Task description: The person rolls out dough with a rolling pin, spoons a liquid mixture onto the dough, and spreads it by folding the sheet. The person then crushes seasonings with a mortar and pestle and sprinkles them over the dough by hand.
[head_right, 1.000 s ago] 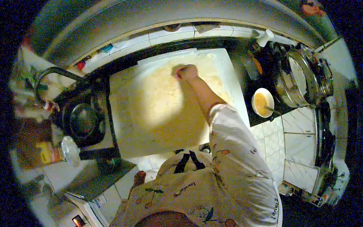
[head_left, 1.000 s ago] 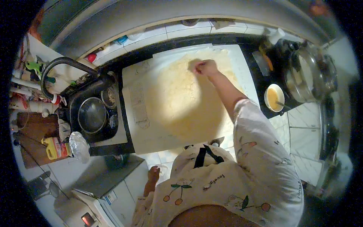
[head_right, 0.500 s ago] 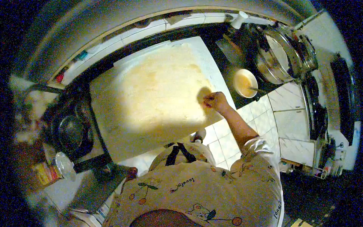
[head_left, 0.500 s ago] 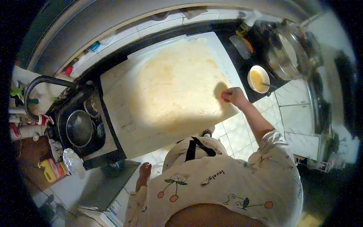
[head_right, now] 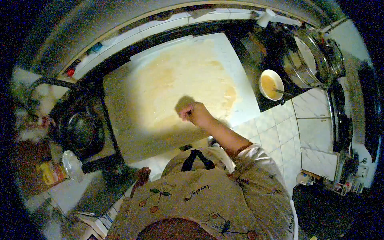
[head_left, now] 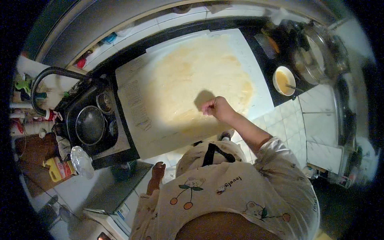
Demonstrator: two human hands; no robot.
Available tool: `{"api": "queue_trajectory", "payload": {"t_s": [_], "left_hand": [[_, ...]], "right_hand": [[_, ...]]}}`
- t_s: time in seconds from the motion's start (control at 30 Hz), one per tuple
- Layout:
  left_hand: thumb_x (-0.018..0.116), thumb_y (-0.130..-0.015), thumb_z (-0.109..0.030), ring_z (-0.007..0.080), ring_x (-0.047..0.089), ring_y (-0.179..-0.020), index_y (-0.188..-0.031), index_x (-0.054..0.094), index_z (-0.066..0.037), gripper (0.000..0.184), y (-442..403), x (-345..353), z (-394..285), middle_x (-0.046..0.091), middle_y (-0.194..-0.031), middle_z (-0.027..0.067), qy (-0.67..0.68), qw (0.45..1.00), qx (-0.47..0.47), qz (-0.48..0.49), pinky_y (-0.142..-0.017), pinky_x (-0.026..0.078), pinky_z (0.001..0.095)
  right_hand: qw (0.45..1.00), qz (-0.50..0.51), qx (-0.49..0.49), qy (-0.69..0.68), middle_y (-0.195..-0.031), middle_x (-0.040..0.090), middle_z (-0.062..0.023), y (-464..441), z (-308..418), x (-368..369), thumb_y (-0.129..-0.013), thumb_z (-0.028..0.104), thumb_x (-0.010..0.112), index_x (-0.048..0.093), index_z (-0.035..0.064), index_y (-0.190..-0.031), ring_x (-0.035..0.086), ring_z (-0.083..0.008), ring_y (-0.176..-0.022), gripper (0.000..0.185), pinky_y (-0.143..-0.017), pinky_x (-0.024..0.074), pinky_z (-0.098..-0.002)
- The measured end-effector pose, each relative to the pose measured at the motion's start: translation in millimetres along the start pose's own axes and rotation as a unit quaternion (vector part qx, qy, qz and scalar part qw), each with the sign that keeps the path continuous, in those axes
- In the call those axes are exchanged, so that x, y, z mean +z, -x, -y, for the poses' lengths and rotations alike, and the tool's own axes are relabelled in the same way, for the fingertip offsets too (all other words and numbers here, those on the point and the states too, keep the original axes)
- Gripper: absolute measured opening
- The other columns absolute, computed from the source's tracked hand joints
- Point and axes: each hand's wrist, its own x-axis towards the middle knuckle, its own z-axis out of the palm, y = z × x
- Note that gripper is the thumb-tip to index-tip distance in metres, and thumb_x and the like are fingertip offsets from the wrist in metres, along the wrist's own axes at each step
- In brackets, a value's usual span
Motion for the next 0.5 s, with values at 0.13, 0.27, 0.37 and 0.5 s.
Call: {"api": "queue_trajectory", "payload": {"t_s": [0.13, 0.27, 0.37, 0.5], "left_hand": [[0.063, -0.077, -0.021, 0.0240, 0.061, -0.073, -0.093, 0.057, -0.005, 0.023, 25.9, 20.6, 49.3, 0.063, -0.079, 0.0135, -0.005, 0.996, 0.087, -0.034, -0.065, 0.048, 0.0323], [0.062, -0.078, -0.024, 0.0241, 0.061, -0.075, -0.094, 0.058, -0.003, 0.027, 41.8, 13.6, 32.3, 0.063, -0.080, 0.0147, 0.082, 0.992, -0.091, 0.022, -0.068, 0.048, 0.0335], [0.061, -0.078, -0.025, 0.0241, 0.061, -0.075, -0.093, 0.059, -0.003, 0.027, 32.9, 40.8, 88.7, 0.062, -0.080, 0.0149, 0.034, 0.993, 0.114, -0.020, -0.070, 0.048, 0.0343], [0.061, -0.078, -0.025, 0.0247, 0.060, -0.075, -0.094, 0.058, -0.002, 0.029, 33.8, 73.0, 121.0, 0.062, -0.081, 0.0156, 0.226, 0.973, 0.032, 0.015, -0.068, 0.048, 0.0348]], "right_hand": [[0.988, 0.019, -0.088, 0.123, -0.076, 0.064, -0.0110, -13.5, 8.9, 10.3, -0.071, -0.010, 0.055, 0.065, 0.0013, -0.083, 0.061, -0.0148, -0.069, 0.019, -0.065, 0.0491, -0.0267], [0.975, 0.125, -0.061, 0.174, -0.078, 0.064, -0.0130, -26.2, 32.0, 32.0, -0.070, -0.006, 0.060, 0.064, 0.0006, -0.082, 0.062, -0.0187, -0.070, 0.015, -0.066, 0.0501, -0.0287], [0.962, 0.070, -0.120, 0.237, -0.075, 0.063, -0.0120, -20.9, 26.9, 30.8, -0.069, 0.000, 0.059, 0.063, 0.0033, -0.077, 0.061, -0.0213, -0.068, 0.010, -0.064, 0.0480, -0.0311], [0.986, 0.006, -0.100, 0.136, -0.078, 0.064, -0.0119, -14.1, 23.4, 34.5, -0.073, 0.001, 0.061, 0.065, 0.0049, -0.083, 0.063, -0.0223, -0.073, 0.012, -0.069, 0.0500, -0.0299]]}}
